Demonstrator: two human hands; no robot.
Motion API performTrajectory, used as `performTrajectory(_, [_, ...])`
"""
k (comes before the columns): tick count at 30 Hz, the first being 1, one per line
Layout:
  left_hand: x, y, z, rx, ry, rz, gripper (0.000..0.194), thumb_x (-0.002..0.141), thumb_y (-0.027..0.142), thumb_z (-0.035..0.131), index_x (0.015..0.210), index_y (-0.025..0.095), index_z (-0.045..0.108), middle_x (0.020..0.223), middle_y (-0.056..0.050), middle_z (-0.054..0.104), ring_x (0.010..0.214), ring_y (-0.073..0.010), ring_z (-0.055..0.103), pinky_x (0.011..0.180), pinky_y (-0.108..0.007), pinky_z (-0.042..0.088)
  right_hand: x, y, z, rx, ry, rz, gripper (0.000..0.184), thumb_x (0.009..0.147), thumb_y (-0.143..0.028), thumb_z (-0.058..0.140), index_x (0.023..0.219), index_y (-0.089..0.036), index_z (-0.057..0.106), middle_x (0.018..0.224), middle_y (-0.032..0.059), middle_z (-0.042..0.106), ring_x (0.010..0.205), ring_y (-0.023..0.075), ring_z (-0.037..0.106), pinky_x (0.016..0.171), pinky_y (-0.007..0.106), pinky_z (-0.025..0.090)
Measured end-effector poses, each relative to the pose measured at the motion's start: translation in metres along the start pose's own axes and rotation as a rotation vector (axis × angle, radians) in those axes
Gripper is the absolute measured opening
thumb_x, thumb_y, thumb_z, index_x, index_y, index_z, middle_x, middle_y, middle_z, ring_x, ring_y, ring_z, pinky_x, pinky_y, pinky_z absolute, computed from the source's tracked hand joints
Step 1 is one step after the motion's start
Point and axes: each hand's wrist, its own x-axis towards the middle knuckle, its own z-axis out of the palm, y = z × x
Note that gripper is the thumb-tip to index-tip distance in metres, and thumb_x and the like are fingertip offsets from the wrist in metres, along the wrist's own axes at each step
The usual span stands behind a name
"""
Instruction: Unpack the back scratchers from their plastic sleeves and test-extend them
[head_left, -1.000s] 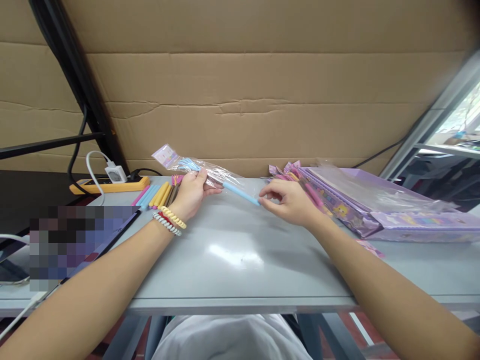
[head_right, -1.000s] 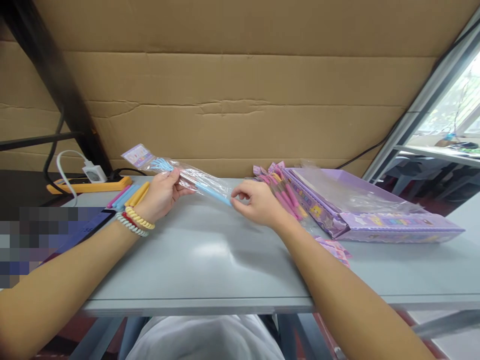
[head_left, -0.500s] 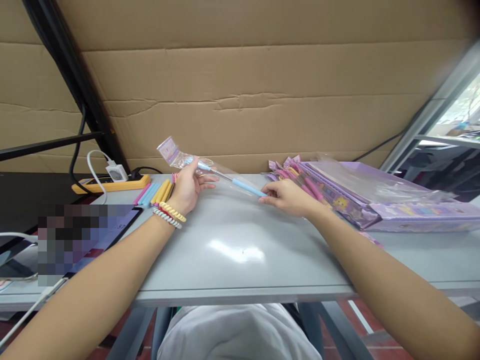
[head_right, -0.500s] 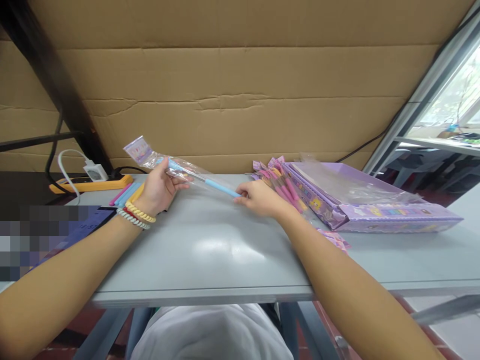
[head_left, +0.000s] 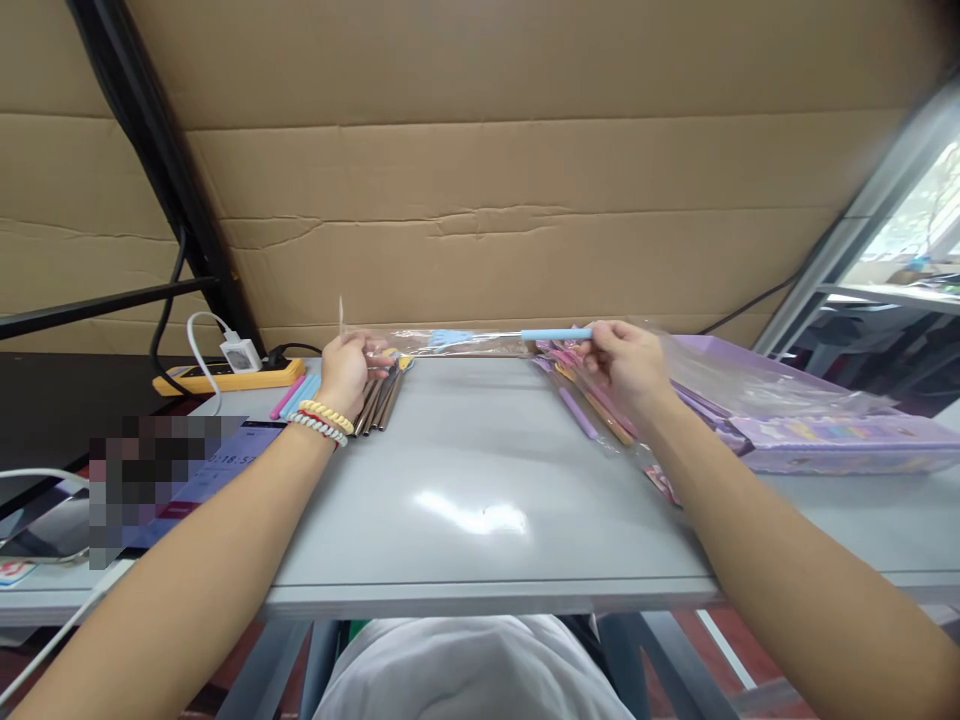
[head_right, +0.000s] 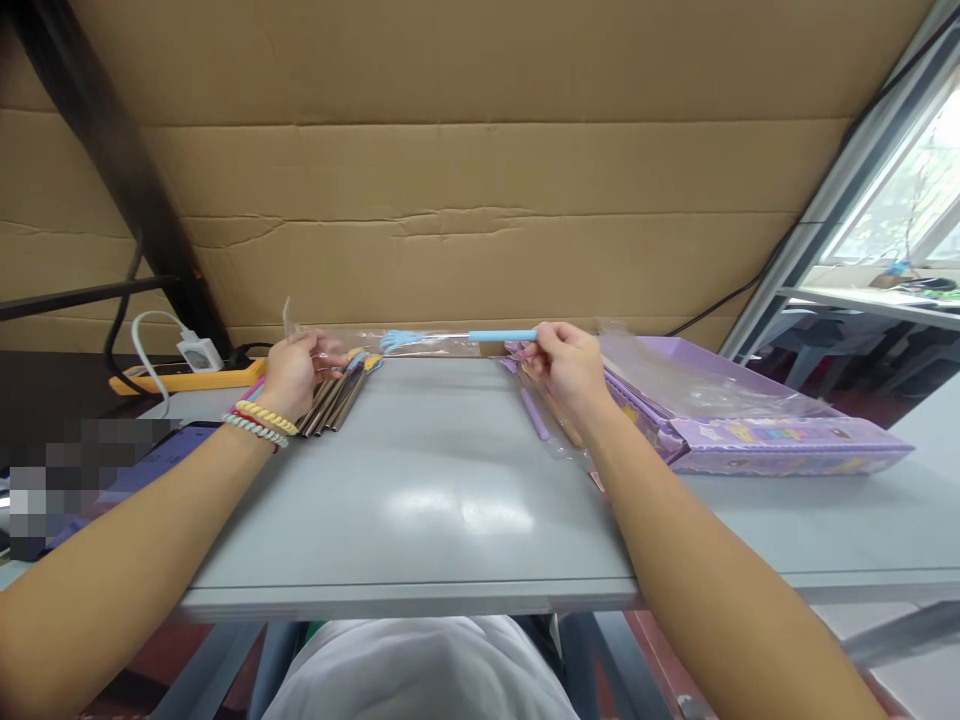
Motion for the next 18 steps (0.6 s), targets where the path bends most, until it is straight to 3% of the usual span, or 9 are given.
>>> performTrajectory(4, [0.01, 0.006, -0.008, -0.036, 0.094, 0.008, 0.011, 0.084, 0.012, 0.043, 0.081, 0.017, 0.052, 0.063, 0.002, 0.061, 0.043, -0.0105, 0.057, 0.04, -0.021, 0.043, 0.015, -0.005, -0.015, 0.223, 0.214, 0.057, 0.02, 0.081, -0.031, 0.059, 0.071, -0.019, 0.047, 0.057, 0.0004, 0.058, 0.041, 0.0085, 0.049, 0.032, 0.017, 0.029])
performTrajectory(7, [0.017, 0.009, -0.016, -0.074, 0.077, -0.019, 0.012, 0.081, 0.014, 0.043, 0.075, 0.016, 0.053, 0.056, 0.002, 0.057, 0.041, -0.0101, 0.054, 0.041, -0.022, 0.042, 0.026, -0.002, -0.027, 0.358, 0.34, 0.085, 0.017, 0.085, -0.025, 0.048, 0.07, -0.019, 0.045, 0.056, -0.0005, 0.056, 0.043, 0.0081, 0.05, 0.035, 0.016, 0.036])
performTrajectory(10, [0.02, 0.008, -0.022, -0.027, -0.087, -0.077, 0.012, 0.076, 0.015, 0.047, 0.067, 0.015, 0.054, 0.051, 0.0, 0.054, 0.038, -0.0102, 0.049, 0.037, -0.022, 0.036, 0.029, 0.001, -0.031, 0.418, 0.304, 0.062, 0.017, 0.084, -0.023, 0.049, 0.068, -0.02, 0.043, 0.059, -0.0011, 0.055, 0.048, 0.0078, 0.052, 0.039, 0.017, 0.042])
performTrajectory(14, [0.01, 0.003, -0.017, 0.213, -0.446, -0.14, 0.01, 0.069, 0.018, 0.061, 0.06, 0.016, 0.056, 0.047, -0.001, 0.049, 0.037, -0.0096, 0.04, 0.036, -0.024, 0.031, 0.016, -0.006, -0.021, 0.467, 0.139, 0.095, 0.012, 0.077, -0.018, 0.055, 0.069, -0.019, 0.046, 0.066, 0.0001, 0.057, 0.054, 0.0069, 0.054, 0.046, 0.016, 0.047])
performTrajectory(16, [0.0, -0.001, -0.012, 0.359, -0.569, -0.071, 0.014, 0.067, 0.022, 0.068, 0.06, 0.017, 0.056, 0.05, -0.001, 0.05, 0.04, -0.0098, 0.042, 0.04, -0.025, 0.034, 0.006, -0.012, -0.013, 0.528, 0.097, 0.154, 0.008, 0.074, -0.013, 0.053, 0.07, -0.018, 0.049, 0.068, 0.0011, 0.058, 0.057, 0.0062, 0.054, 0.049, 0.015, 0.049])
performTrajectory(18, [-0.009, -0.007, -0.006, 0.544, -0.617, 0.089, 0.013, 0.066, 0.027, 0.071, 0.068, 0.018, 0.061, 0.053, 0.0, 0.052, 0.045, -0.0117, 0.046, 0.046, -0.026, 0.038, -0.002, -0.016, -0.006, 0.547, 0.046, 0.187, 0.008, 0.072, -0.01, 0.052, 0.071, -0.018, 0.05, 0.07, 0.0013, 0.058, 0.058, 0.006, 0.054, 0.051, 0.014, 0.049])
